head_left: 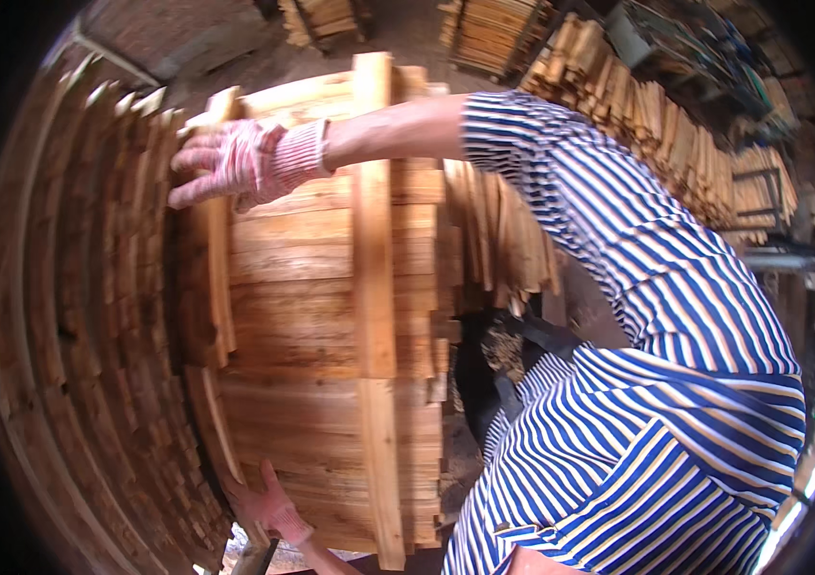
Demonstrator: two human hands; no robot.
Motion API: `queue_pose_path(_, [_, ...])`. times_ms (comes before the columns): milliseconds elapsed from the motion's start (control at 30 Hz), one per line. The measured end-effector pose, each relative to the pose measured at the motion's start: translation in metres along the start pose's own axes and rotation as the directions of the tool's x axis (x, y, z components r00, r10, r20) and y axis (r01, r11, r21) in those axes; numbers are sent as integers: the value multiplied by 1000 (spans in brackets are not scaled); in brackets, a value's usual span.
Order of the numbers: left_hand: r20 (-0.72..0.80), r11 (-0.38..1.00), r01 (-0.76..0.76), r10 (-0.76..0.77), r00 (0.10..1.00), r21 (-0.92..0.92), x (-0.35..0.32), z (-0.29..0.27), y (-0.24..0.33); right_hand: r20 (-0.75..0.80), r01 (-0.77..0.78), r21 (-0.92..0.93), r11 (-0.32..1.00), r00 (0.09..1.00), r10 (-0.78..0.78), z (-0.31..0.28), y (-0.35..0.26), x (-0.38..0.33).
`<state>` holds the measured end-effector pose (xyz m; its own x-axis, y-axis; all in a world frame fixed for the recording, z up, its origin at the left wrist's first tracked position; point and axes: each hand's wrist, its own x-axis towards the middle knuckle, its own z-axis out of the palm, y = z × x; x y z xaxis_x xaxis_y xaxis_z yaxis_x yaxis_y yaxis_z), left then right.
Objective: The person repeatedly picks up wooden planks from a large pile and stacks them onto a growing stack. The person uses both hands to lift and place the planks, organizing them in a repetitive cycle.
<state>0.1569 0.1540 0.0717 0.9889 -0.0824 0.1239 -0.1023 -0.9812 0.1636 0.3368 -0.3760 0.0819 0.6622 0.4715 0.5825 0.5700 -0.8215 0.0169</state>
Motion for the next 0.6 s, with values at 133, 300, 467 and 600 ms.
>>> queue_pose_path(133, [197, 658, 43, 161, 967, -751, -74, -19, 187, -250, -252, 227, 941, 919, 306, -75, 23, -143])
queue_pose_path(300, [692, 479, 500, 468, 550, -721, -179, 66, 325, 69, -990, 11, 138, 138, 988, -80, -1, -400])
queue_pose_path(467, [852, 512, 712, 466, 241, -481, -231, 279, 374, 344, -869, -199, -454, -495, 798, -37, -85, -644])
queue_pose_path(600, [873, 603, 657, 452, 185, -452, -231, 432, 431, 485, -789, -264, -555, -606, 631, 10, -120, -739])
